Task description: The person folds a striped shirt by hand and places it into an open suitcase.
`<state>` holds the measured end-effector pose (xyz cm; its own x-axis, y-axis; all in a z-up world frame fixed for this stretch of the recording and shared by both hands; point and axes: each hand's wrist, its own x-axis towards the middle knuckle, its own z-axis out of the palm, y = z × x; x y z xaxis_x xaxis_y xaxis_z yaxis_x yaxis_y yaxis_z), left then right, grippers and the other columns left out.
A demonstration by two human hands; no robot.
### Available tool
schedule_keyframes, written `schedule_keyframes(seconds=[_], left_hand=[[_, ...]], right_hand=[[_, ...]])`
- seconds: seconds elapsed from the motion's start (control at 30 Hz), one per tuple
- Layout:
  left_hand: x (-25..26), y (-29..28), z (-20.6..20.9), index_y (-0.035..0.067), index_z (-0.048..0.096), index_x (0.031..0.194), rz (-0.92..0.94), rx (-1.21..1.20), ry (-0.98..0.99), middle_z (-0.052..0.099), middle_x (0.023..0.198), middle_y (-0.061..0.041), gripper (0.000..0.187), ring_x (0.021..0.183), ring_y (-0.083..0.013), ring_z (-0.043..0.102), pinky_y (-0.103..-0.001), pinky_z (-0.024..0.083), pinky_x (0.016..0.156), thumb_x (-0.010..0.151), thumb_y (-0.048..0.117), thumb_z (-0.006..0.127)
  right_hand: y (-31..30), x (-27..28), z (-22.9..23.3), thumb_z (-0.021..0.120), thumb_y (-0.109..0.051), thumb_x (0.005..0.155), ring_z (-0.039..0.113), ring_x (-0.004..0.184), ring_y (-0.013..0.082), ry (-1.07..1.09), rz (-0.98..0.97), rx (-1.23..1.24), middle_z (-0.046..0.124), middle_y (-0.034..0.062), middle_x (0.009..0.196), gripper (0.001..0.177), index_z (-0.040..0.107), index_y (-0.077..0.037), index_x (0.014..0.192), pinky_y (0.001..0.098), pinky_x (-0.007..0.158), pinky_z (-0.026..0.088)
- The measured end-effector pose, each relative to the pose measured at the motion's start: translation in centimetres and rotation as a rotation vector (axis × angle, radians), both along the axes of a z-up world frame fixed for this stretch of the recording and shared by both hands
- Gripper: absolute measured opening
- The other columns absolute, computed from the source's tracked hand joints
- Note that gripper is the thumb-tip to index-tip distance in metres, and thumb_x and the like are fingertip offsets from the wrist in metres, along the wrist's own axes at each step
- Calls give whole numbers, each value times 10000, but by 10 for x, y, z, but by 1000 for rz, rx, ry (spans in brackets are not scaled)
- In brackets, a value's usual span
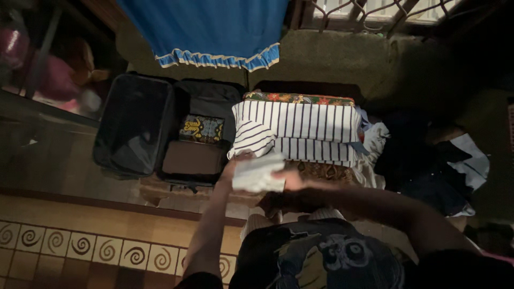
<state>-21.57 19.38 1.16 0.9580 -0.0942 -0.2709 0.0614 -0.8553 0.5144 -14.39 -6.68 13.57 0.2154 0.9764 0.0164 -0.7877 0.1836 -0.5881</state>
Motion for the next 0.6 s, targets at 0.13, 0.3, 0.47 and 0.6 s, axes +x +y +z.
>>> schedule_keyframes(seconds=[0.13,0.3,0.47,0.6], left_hand=[[3,9,14,129,492,1501,95,-33,21,602,1374,-151,804,1253,-348,549,-512,424,1050,743,75,754],[33,28,17,57,530,1397,190,-196,98,730,1055,-209,624,970,-354,707,-443,564,886,837,192,771],[74,40,-1,18,733,1075,397,-516,-57,771,900,-168,229,833,-298,730,-451,584,761,924,170,652],[108,38,-7,48,707,1086,352,-294,-167,720,926,-188,246,860,-355,701,-495,548,764,1023,268,618]], right_hand=[[-4,64,9,616,-295,908,486,1414,385,165,-457,-14,519,237,1506,791,365,84,1555,528,1149,384],[-54,147,7,544,-226,923,485,1429,372,78,-801,-49,563,206,1475,665,441,80,1505,513,1224,367],[-136,186,-64,507,-175,991,498,1445,328,185,-886,-128,534,162,1538,559,459,66,1493,498,1257,339],[-180,193,-99,475,-146,937,537,1372,310,98,-872,-317,572,131,1497,546,485,49,1447,586,1132,383]])
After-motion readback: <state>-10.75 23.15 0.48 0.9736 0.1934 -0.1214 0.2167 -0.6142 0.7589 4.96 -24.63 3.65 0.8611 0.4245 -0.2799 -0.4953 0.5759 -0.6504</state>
